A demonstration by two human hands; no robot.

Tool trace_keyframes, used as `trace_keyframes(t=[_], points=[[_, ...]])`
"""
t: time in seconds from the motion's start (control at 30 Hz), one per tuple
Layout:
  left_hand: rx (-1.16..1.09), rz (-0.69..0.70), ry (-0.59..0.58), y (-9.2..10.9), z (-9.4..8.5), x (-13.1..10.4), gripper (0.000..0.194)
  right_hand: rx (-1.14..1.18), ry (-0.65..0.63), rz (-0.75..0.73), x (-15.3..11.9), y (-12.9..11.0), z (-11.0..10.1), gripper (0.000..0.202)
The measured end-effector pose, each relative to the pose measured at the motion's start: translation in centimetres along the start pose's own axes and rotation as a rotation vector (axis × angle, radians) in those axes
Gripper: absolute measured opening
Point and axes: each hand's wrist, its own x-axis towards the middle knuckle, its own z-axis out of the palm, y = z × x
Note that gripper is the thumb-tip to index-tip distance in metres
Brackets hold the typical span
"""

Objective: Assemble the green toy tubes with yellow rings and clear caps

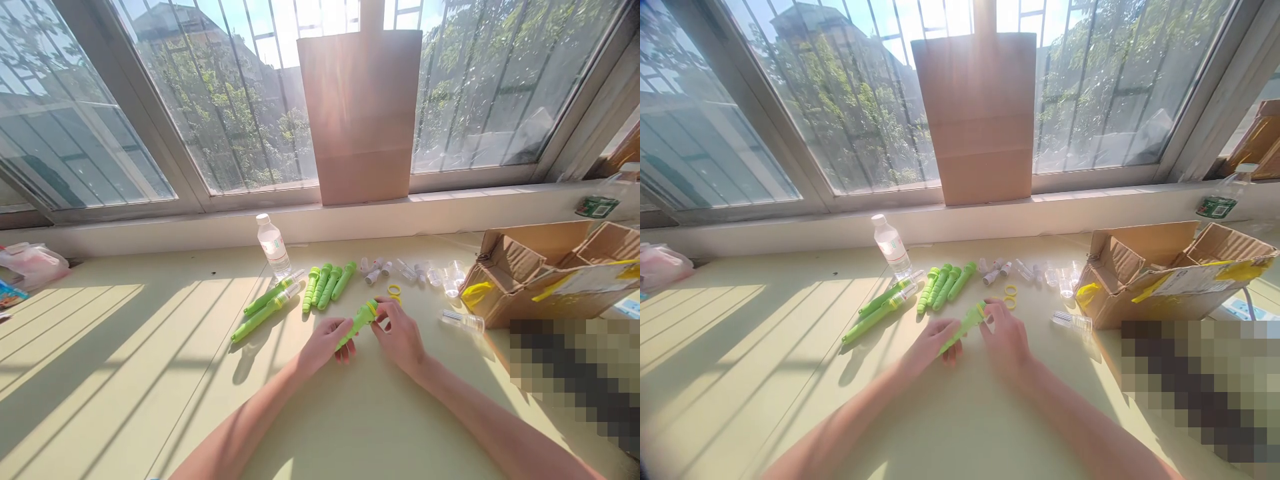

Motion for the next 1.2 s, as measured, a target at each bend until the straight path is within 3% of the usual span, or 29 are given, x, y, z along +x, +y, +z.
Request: trace_keyframes(t=[0.17,0.3,0.4,0.5,0.6,0.77,1.2], points=[[0.122,-0.012,0.068,0.5,0.0,-0.1,0.051,0.027,0.002,0.005,0.0,0.3,0.2,0.006],[0.096,0.018,0.123,0.3,0.5,-0.2,0.043,0.045,0.005,0.015,0.0,0.3,0.2,0.006],[0.133,0.104,0.216,-0.6,0.8,0.2,0.035,0.068,-0.014,0.048,0.0,0.2,0.1,0.006],[0.34,0.242,0.378,-1.7,0.9,0.7,0.027,0.086,-0.005,0.115,0.1,0.3,0.0,0.005],[0.509,0.321,0.458,-2.5,0.8,1.0,0.029,0.096,0.018,0.194,0.3,0.4,-0.1,0.008],[0.596,0.38,0.459,-2.6,0.7,0.9,0.019,0.105,0.0,0.251,0.5,0.6,-0.1,0.013],[0.586,0.339,0.383,-2.3,0.6,0.6,0.025,0.08,-0.039,0.261,0.4,1.0,0.3,0.017]])
